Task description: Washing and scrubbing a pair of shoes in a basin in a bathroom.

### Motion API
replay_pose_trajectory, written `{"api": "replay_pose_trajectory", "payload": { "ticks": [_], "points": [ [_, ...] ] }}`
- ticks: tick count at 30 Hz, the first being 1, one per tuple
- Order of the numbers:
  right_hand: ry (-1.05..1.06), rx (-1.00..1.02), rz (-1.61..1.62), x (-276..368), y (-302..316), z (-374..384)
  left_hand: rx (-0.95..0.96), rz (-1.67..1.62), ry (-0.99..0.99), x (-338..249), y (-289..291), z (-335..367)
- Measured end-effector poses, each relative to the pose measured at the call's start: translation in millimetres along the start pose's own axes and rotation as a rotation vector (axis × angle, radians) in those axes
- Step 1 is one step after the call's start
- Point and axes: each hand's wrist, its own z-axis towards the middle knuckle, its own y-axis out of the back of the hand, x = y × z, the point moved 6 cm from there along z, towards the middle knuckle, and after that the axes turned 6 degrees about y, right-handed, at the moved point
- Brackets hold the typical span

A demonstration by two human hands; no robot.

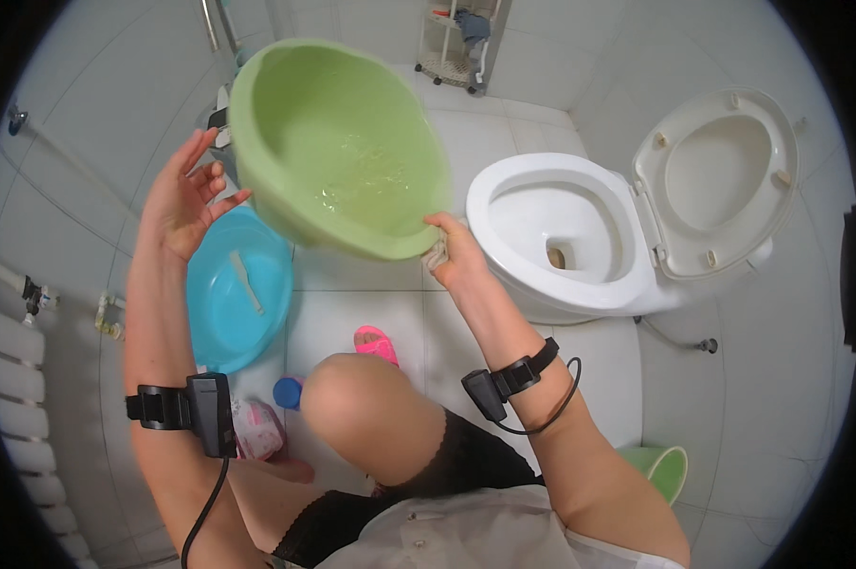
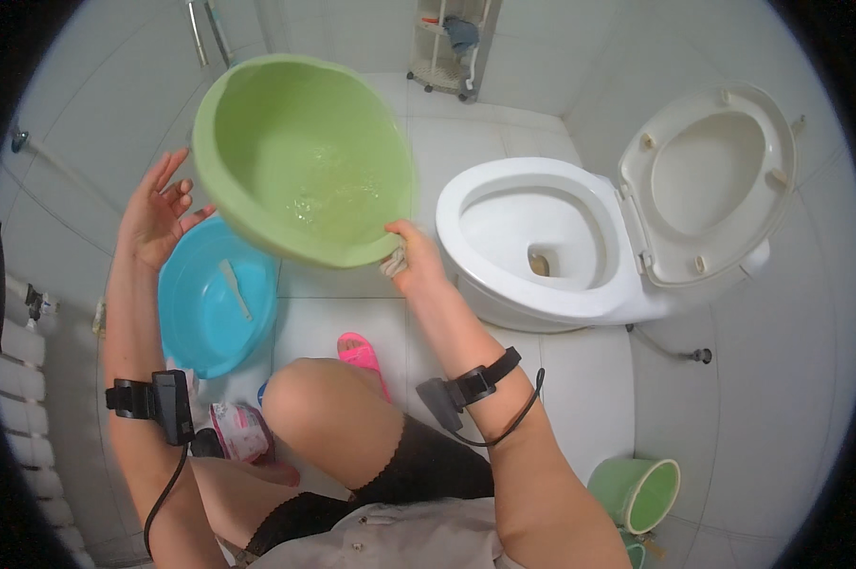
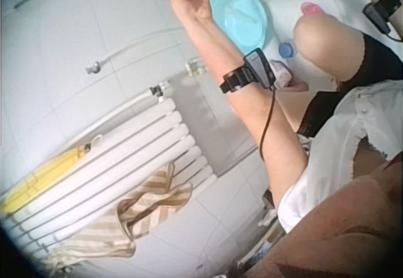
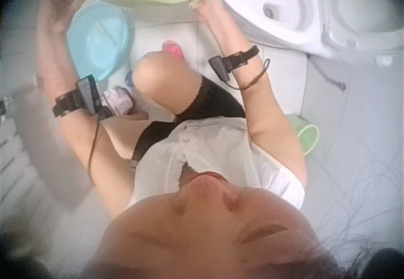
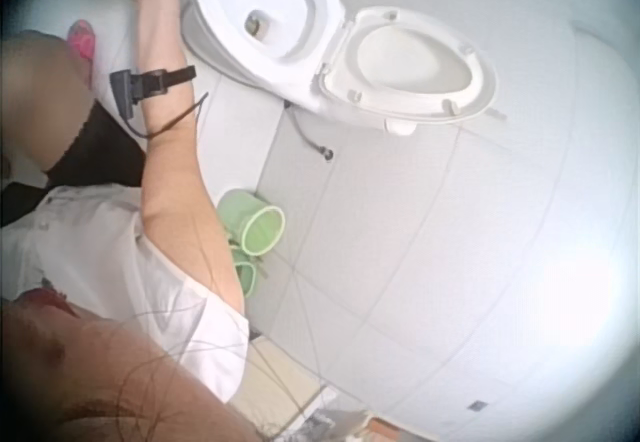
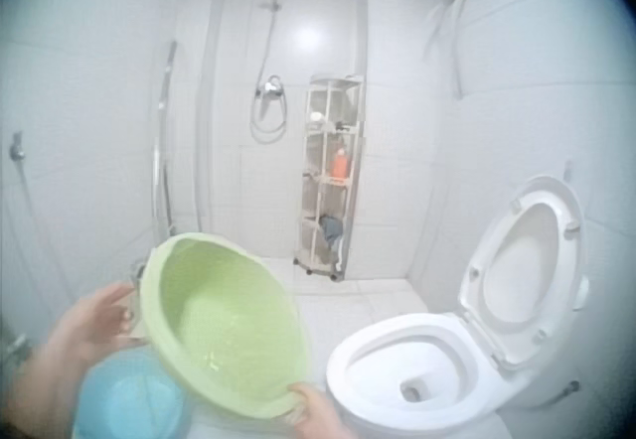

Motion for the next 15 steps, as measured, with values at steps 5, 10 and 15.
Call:
{"api": "replay_pose_trajectory", "payload": {
  "ticks": [5, 10, 15],
  "points": [
    [0.158, -0.081, 0.113, 39, 10, -35, 0.004, -0.075, 0.059, 34, 10, 9],
    [0.260, -0.045, 0.309, 61, 40, -30, -0.040, -0.147, 0.182, 81, 15, 18],
    [0.254, -0.031, 0.468, 65, 62, -17, -0.070, -0.110, 0.208, 95, 13, 10]
  ]
}}
